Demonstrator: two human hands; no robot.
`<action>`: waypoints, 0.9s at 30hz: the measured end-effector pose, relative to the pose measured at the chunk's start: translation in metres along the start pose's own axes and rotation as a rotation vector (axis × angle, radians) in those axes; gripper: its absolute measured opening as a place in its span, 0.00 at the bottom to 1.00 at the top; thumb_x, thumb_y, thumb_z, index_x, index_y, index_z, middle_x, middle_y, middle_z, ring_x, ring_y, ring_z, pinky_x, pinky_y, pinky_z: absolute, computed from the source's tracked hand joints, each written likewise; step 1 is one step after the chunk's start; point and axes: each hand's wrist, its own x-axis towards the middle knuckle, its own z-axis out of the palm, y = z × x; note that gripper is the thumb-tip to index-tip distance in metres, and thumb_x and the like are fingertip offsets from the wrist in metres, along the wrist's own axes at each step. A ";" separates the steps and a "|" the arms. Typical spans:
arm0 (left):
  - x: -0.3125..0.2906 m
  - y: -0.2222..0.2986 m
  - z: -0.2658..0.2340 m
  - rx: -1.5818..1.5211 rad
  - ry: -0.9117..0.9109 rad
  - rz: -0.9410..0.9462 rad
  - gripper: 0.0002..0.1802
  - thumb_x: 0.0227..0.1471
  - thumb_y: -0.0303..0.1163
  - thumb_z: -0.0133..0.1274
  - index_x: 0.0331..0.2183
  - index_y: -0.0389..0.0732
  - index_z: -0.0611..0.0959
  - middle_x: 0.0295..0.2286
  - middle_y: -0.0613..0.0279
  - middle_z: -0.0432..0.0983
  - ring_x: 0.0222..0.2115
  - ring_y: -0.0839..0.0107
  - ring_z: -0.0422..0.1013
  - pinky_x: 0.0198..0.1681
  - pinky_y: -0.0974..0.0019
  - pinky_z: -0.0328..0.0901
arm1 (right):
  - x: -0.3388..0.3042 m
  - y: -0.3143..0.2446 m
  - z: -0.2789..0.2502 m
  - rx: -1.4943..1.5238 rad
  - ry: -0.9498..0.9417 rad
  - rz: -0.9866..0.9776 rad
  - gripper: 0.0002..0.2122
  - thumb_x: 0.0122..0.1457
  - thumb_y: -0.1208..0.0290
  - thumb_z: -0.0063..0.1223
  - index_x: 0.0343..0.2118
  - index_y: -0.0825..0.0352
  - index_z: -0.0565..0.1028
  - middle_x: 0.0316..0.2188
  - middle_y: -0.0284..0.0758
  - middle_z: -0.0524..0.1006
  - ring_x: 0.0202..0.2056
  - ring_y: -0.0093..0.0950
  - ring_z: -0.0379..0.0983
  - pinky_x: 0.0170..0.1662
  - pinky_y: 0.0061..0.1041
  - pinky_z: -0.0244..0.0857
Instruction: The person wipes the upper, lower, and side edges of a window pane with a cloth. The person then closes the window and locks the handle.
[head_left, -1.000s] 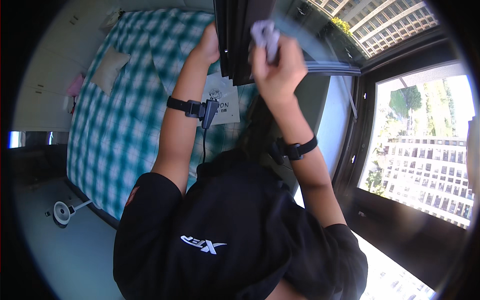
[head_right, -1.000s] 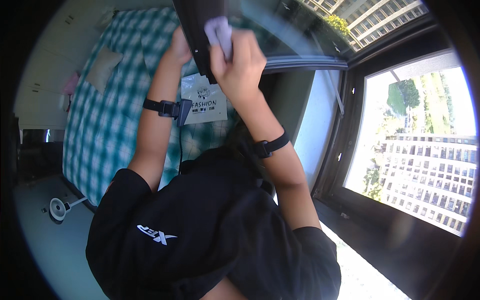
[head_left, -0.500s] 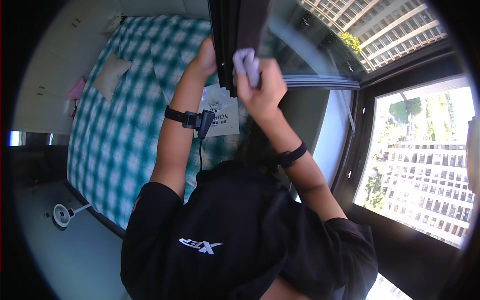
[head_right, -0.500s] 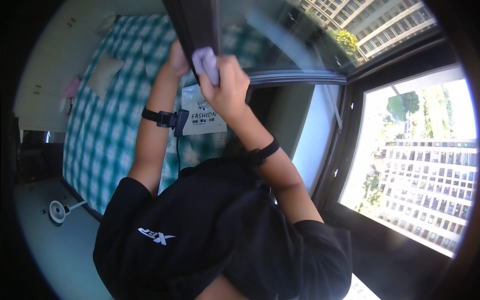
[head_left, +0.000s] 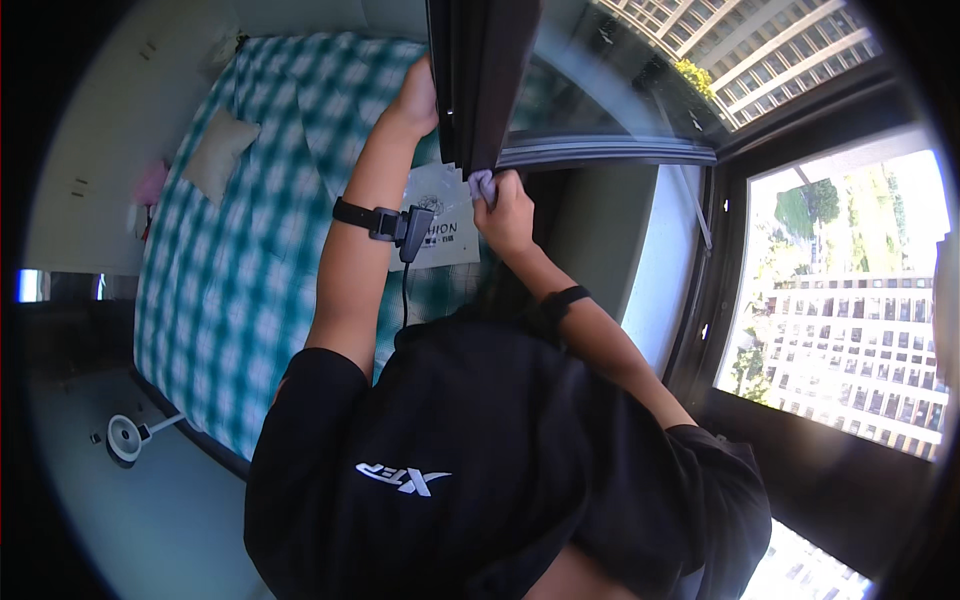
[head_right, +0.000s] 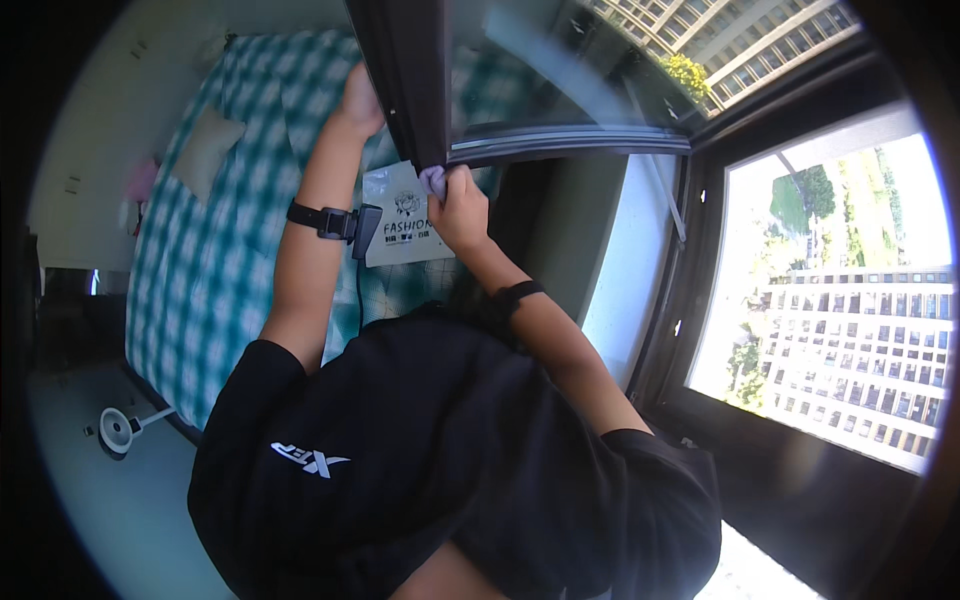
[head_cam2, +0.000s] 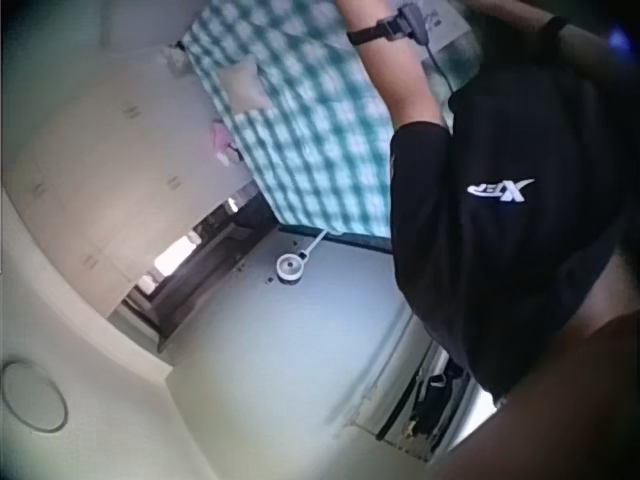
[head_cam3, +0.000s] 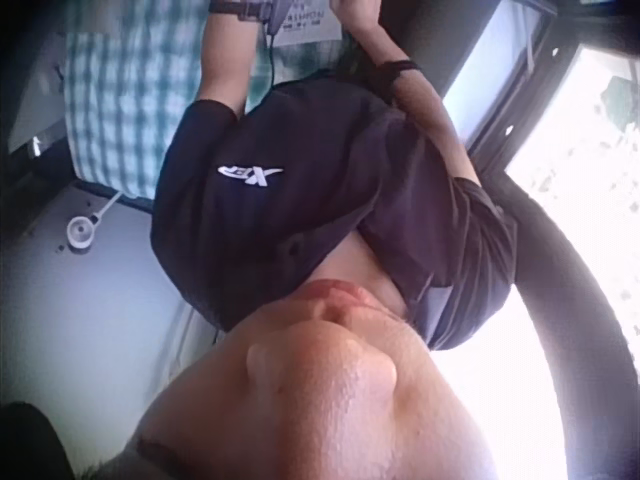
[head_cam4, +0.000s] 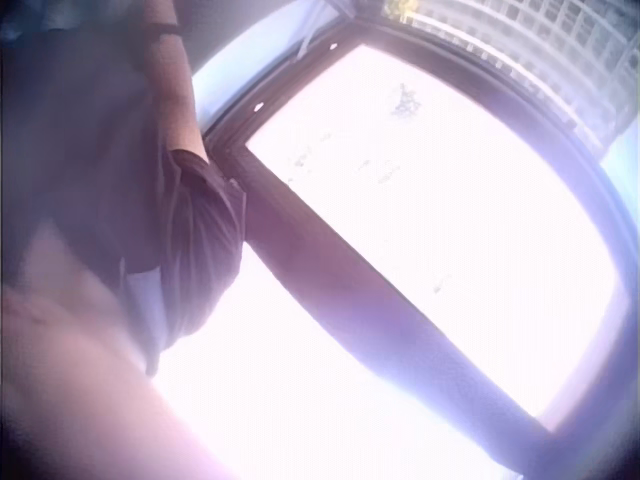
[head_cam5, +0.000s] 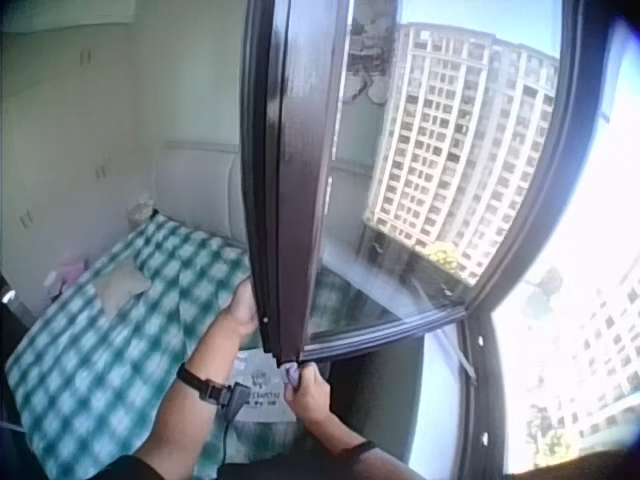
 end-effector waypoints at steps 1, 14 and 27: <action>0.005 -0.005 0.000 -0.019 -0.020 0.012 0.26 0.60 0.46 0.40 0.47 0.37 0.78 0.43 0.55 0.79 0.43 0.64 0.76 0.49 0.58 0.70 | -0.008 0.012 0.005 -0.027 -0.017 0.041 0.12 0.47 0.75 0.57 0.32 0.67 0.66 0.31 0.45 0.72 0.29 0.49 0.72 0.30 0.43 0.68; -0.019 -0.010 0.015 -0.214 -0.151 0.173 0.24 0.62 0.47 0.39 0.48 0.41 0.77 0.43 0.60 0.78 0.43 0.63 0.74 0.49 0.60 0.68 | -0.027 -0.051 -0.046 0.195 0.444 0.110 0.06 0.52 0.77 0.58 0.32 0.67 0.72 0.23 0.41 0.73 0.24 0.39 0.74 0.28 0.28 0.68; -0.027 -0.003 0.014 -0.125 -0.377 -0.004 0.41 0.52 0.61 0.39 0.44 0.28 0.74 0.39 0.43 0.72 0.43 0.51 0.68 0.56 0.48 0.59 | -0.011 -0.040 -0.042 0.181 0.590 0.381 0.11 0.45 0.76 0.59 0.35 0.63 0.77 0.29 0.36 0.75 0.29 0.40 0.74 0.32 0.34 0.70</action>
